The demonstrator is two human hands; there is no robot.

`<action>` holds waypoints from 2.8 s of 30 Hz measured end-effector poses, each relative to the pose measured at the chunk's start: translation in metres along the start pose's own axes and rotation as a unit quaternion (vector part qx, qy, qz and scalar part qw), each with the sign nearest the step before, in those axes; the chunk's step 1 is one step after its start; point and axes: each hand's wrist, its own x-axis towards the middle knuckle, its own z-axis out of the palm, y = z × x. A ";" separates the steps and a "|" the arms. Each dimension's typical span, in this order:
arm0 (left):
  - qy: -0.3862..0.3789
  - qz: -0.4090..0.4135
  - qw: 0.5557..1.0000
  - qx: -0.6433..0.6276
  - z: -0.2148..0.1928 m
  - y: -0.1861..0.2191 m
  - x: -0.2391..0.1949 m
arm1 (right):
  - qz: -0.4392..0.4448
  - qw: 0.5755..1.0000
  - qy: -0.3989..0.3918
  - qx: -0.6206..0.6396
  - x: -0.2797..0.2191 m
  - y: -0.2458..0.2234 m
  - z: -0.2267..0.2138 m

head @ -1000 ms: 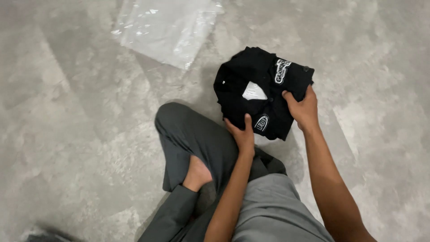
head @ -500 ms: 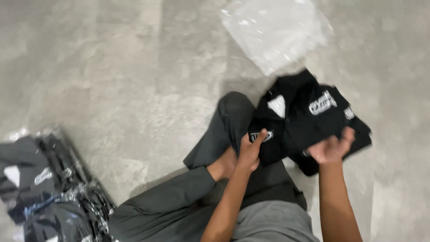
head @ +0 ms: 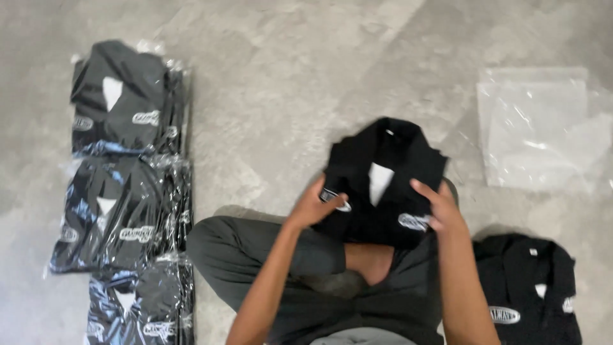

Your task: Packaging folded black shirts into clear plastic bags and sealing them.

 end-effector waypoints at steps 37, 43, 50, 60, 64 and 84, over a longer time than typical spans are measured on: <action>0.318 -0.163 0.895 0.266 -0.083 -0.135 0.114 | -0.098 0.864 0.020 -0.494 0.149 -0.015 0.129; 0.356 0.062 0.871 0.333 0.044 -0.030 0.127 | -0.155 0.836 0.088 -0.518 0.137 -0.057 0.007; -0.066 0.076 0.990 0.098 0.237 -0.022 0.202 | -0.095 0.738 0.250 -0.620 0.084 -0.101 -0.125; -0.340 -0.040 0.881 0.326 0.350 -0.022 0.232 | -0.074 0.738 0.204 -0.639 0.072 -0.099 -0.178; -0.319 -0.039 0.905 0.277 0.354 -0.024 0.217 | -0.118 0.784 0.228 -0.565 0.063 -0.134 -0.136; 0.295 -0.114 0.941 -0.116 -0.035 -0.029 0.154 | -0.201 0.850 0.121 -0.472 0.131 -0.077 0.023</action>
